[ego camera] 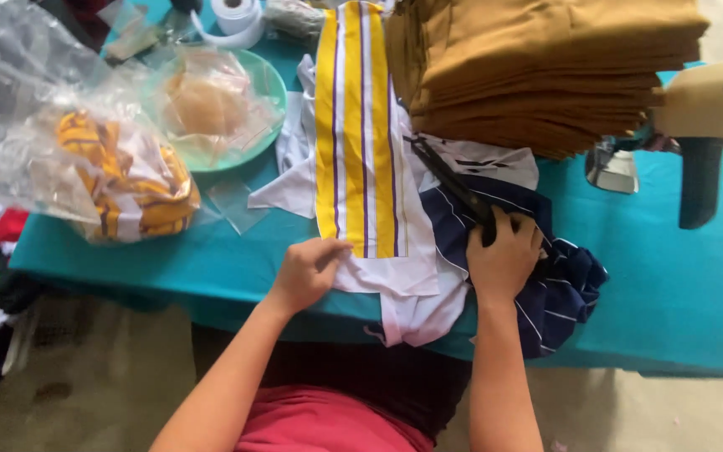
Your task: Using large tailor scissors to cut a long strip of striped fabric on a work table.
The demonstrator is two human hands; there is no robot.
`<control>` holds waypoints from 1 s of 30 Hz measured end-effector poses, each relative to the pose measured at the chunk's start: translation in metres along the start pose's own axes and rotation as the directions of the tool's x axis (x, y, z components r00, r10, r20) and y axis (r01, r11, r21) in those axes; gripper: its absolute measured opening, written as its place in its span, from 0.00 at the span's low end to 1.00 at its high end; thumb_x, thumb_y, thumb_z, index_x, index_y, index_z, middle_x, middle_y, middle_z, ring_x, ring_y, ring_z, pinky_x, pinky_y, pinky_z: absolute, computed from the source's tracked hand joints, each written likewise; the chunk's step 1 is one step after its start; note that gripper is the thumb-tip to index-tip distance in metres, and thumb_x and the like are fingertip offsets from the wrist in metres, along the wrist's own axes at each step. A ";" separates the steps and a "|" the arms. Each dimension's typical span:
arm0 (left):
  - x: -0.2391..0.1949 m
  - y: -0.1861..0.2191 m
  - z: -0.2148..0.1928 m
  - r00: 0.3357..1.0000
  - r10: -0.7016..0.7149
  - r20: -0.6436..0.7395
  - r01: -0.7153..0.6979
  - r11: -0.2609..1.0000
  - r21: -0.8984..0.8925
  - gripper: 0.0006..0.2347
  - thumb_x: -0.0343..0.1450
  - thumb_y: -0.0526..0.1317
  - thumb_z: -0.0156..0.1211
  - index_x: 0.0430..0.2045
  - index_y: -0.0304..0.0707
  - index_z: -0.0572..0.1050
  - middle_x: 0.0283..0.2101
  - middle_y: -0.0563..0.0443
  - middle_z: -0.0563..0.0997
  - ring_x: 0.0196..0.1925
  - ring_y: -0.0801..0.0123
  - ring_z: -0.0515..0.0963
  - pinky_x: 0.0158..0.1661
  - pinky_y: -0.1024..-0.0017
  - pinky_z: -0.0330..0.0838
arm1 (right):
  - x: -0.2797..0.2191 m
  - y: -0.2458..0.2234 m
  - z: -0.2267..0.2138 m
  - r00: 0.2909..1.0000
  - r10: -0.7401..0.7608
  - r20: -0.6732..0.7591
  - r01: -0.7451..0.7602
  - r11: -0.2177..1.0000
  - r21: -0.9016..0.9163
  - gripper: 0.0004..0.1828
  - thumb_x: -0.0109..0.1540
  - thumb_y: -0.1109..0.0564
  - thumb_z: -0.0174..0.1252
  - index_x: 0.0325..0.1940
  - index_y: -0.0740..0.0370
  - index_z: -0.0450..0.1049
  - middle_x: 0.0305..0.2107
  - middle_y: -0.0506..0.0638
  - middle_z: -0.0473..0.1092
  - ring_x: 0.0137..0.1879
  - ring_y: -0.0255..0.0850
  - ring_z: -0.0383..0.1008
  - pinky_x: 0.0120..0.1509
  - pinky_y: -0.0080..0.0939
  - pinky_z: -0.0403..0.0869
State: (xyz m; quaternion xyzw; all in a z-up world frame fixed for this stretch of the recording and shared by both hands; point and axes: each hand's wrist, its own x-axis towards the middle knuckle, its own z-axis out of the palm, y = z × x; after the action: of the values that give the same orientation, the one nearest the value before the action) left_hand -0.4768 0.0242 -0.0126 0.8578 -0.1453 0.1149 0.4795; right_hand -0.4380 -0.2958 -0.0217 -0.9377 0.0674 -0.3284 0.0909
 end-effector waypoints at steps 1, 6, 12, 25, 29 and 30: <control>0.000 0.000 -0.001 1.000 -0.009 -0.005 0.009 1.000 0.008 0.13 0.64 0.28 0.63 0.36 0.48 0.85 0.31 0.50 0.87 0.37 0.55 0.85 0.40 0.65 0.80 | 0.001 0.001 0.001 1.000 -0.005 0.006 0.005 1.000 0.011 0.19 0.54 0.55 0.69 0.50 0.51 0.82 0.41 0.53 0.70 0.48 0.53 0.74 0.46 0.50 0.76; 0.003 0.016 -0.005 0.999 0.005 -0.051 -0.006 1.000 -0.017 0.14 0.63 0.26 0.60 0.34 0.46 0.85 0.32 0.48 0.87 0.39 0.53 0.86 0.43 0.64 0.79 | 0.002 0.002 -0.005 1.000 -0.024 -0.007 0.024 0.998 0.060 0.18 0.55 0.55 0.70 0.49 0.52 0.83 0.38 0.54 0.72 0.45 0.55 0.75 0.44 0.55 0.77; -0.002 -0.004 0.004 0.989 0.030 -0.143 -0.038 0.997 -0.060 0.13 0.62 0.25 0.59 0.33 0.43 0.85 0.32 0.44 0.86 0.40 0.49 0.85 0.43 0.61 0.80 | -0.003 0.016 0.015 0.998 -0.014 0.054 0.017 0.999 -0.039 0.20 0.52 0.50 0.68 0.50 0.48 0.82 0.38 0.52 0.73 0.45 0.55 0.74 0.41 0.65 0.76; 0.002 0.019 -0.013 0.996 -0.055 -0.074 0.044 0.989 -0.143 0.12 0.63 0.27 0.59 0.33 0.44 0.85 0.33 0.46 0.87 0.42 0.52 0.86 0.45 0.62 0.80 | 0.059 0.012 -0.058 0.891 -0.097 0.444 0.169 0.977 -0.126 0.21 0.52 0.42 0.67 0.40 0.57 0.85 0.33 0.56 0.80 0.54 0.57 0.77 0.60 0.60 0.70; 0.001 0.010 -0.014 0.994 -0.104 0.029 0.108 0.978 -0.179 0.11 0.65 0.29 0.58 0.35 0.40 0.85 0.38 0.47 0.87 0.43 0.59 0.86 0.47 0.67 0.81 | 0.049 0.027 -0.088 0.906 0.019 0.423 0.055 0.985 -0.163 0.25 0.56 0.38 0.66 0.47 0.56 0.80 0.36 0.56 0.80 0.44 0.59 0.80 0.45 0.57 0.76; 0.002 0.002 -0.013 0.992 -0.101 0.080 0.112 0.981 -0.156 0.10 0.66 0.31 0.57 0.37 0.34 0.83 0.43 0.45 0.87 0.44 0.61 0.86 0.47 0.67 0.81 | 0.049 0.018 -0.103 0.912 0.039 0.409 0.035 0.984 -0.172 0.27 0.59 0.36 0.65 0.50 0.59 0.79 0.38 0.56 0.80 0.42 0.56 0.80 0.40 0.54 0.77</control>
State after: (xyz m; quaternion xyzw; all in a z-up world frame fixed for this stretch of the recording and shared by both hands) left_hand -0.4760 0.0346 -0.0037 0.8265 -0.1250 0.0462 0.5469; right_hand -0.4664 -0.3356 0.0829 -0.9900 0.0766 -0.1167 0.0204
